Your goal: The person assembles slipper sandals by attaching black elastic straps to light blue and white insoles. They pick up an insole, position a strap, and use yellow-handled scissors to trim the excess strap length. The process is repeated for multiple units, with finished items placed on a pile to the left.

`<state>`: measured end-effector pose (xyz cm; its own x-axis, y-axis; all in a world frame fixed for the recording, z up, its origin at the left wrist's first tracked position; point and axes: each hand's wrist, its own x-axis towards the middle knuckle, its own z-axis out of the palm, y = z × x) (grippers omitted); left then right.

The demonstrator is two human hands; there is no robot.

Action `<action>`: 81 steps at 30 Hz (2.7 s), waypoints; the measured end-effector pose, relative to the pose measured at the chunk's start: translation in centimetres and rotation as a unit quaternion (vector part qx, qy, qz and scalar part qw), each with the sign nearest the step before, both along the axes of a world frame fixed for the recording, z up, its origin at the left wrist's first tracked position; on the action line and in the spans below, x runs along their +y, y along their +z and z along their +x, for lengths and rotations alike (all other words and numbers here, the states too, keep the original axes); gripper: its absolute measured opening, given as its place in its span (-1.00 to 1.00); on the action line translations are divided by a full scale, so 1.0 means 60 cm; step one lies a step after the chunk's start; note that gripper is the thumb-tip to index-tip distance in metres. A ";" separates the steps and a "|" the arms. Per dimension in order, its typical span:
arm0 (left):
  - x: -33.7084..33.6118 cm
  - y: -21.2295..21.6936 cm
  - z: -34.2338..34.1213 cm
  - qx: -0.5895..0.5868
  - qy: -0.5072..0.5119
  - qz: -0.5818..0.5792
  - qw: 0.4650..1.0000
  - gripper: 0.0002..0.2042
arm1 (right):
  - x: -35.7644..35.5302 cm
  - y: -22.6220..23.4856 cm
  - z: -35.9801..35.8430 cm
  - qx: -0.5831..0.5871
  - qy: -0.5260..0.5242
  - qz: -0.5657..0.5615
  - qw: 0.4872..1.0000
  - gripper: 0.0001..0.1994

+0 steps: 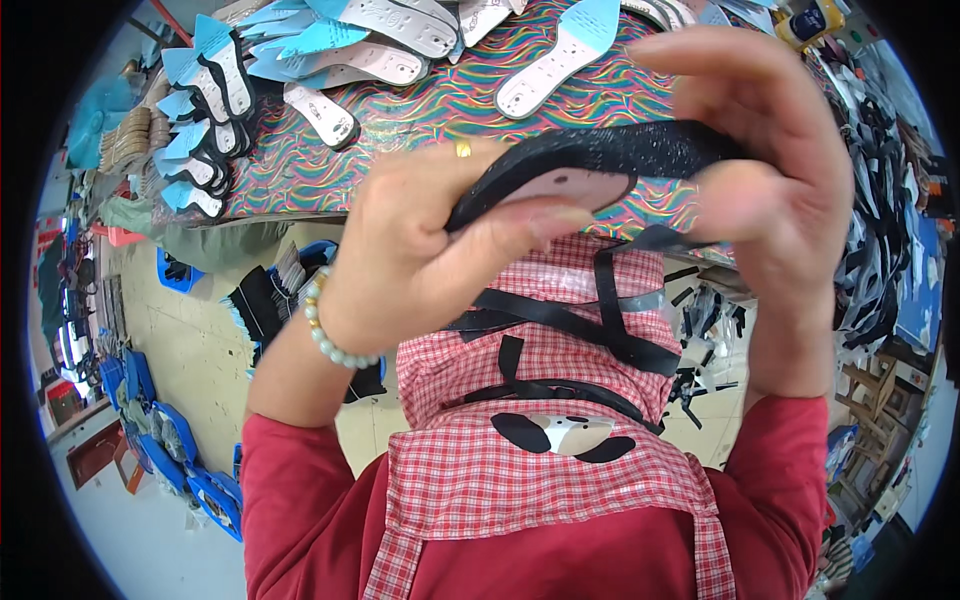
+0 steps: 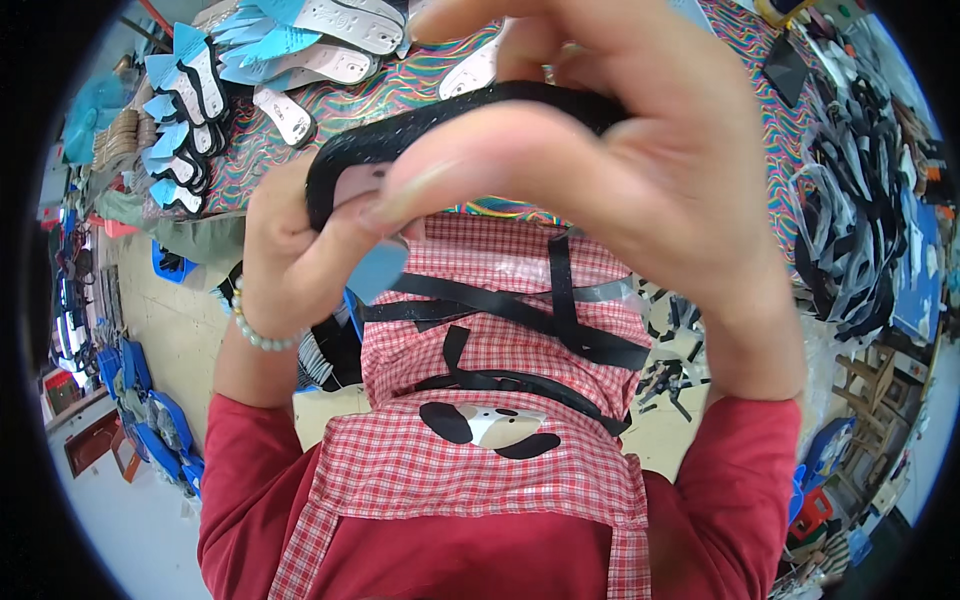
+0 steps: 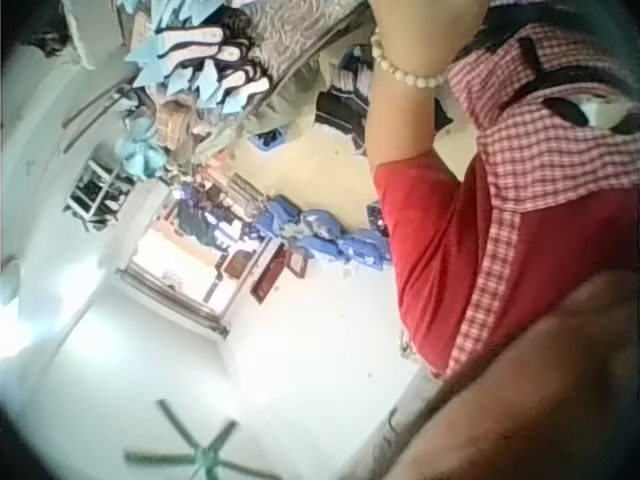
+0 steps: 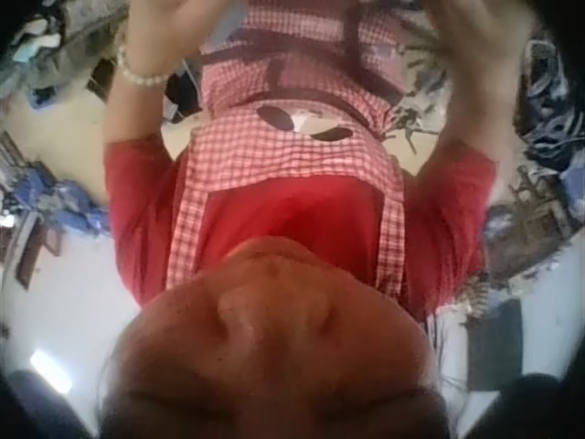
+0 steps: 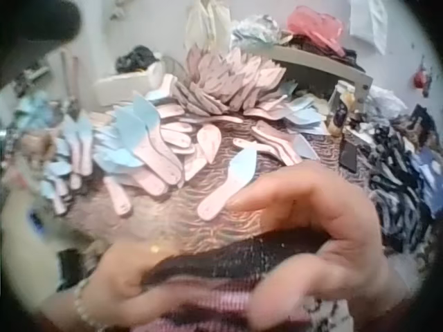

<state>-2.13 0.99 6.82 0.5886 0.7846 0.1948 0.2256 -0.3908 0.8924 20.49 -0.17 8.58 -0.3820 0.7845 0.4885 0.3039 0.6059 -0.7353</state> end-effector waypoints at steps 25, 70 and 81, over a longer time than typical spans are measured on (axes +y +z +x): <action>-0.005 -0.089 0.035 -0.360 0.105 -0.242 0.895 -0.61 | -0.052 -0.138 -0.066 0.020 -0.131 0.007 0.991 -0.83; 0.019 -0.022 -0.169 -0.646 0.010 -0.424 0.635 -0.70 | -0.069 -0.201 0.235 -0.297 -0.382 -0.015 0.875 -0.55; 0.045 -0.083 -0.001 -0.318 0.150 -0.438 0.827 -0.70 | -0.105 -0.201 0.184 0.077 -0.333 -0.290 0.894 -0.45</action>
<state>-2.17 3.69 1.83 0.3389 0.8806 -0.3311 -0.4281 0.4577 0.7793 31.54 -6.48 -3.46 0.3007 0.9514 -0.0669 0.3237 -0.1678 -0.9312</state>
